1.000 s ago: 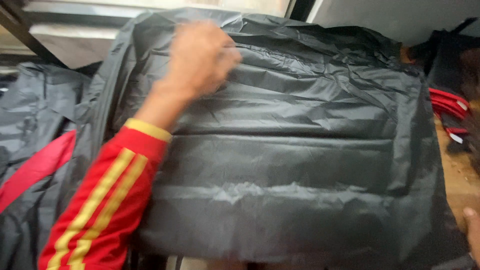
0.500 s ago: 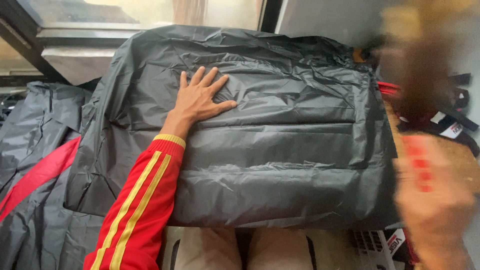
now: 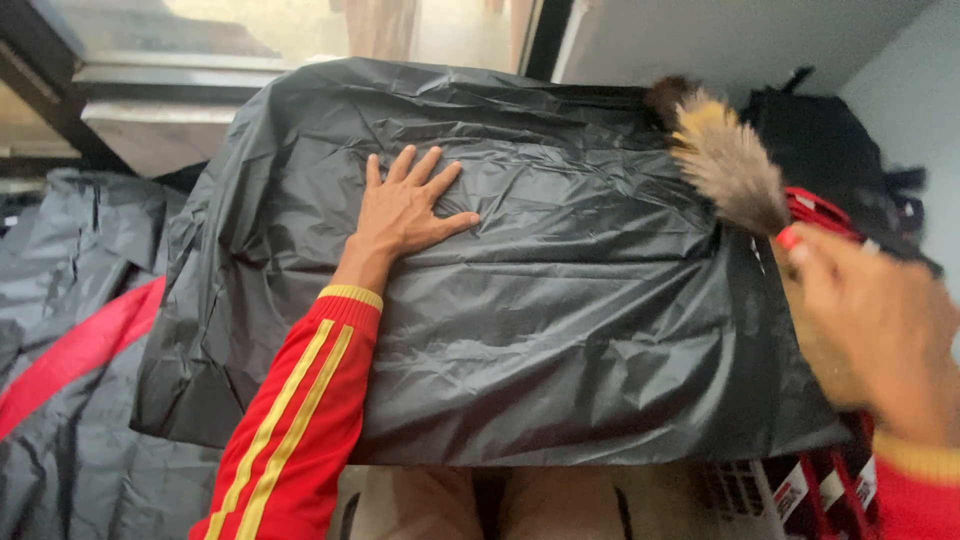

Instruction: A person is seen dusting and then folding a large black plastic cover on a wooden table until it is a small, neat bundle.

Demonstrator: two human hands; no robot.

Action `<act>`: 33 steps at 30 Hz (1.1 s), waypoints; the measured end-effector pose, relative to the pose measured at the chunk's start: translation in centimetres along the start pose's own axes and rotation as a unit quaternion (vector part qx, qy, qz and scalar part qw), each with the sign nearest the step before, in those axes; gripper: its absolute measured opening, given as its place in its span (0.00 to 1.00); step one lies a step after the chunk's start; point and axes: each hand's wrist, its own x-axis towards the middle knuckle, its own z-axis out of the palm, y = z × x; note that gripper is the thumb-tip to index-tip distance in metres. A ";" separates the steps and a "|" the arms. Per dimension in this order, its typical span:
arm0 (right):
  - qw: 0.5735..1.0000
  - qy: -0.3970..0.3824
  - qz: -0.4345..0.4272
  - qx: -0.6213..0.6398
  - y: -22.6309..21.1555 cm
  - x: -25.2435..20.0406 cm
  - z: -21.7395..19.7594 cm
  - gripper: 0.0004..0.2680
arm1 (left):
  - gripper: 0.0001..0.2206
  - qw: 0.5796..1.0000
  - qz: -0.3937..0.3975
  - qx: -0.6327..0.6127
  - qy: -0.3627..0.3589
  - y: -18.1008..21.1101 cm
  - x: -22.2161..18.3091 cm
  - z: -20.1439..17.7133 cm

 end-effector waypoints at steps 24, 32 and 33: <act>0.988 -0.149 -0.045 0.016 -5.8 -2.6 3.1 0.16 | 0.38 1.000 0.009 -0.014 0.000 -1.2 0.6 0.9; 0.935 0.194 -0.255 0.152 -3.9 -6.0 1.3 0.11 | 0.21 0.972 0.043 -0.011 0.229 -4.4 -5.3 -8.8; 0.930 0.208 -0.277 0.123 -4.5 -7.0 1.0 0.12 | 0.22 0.991 -0.053 -0.002 0.122 -4.5 -7.4 -10.2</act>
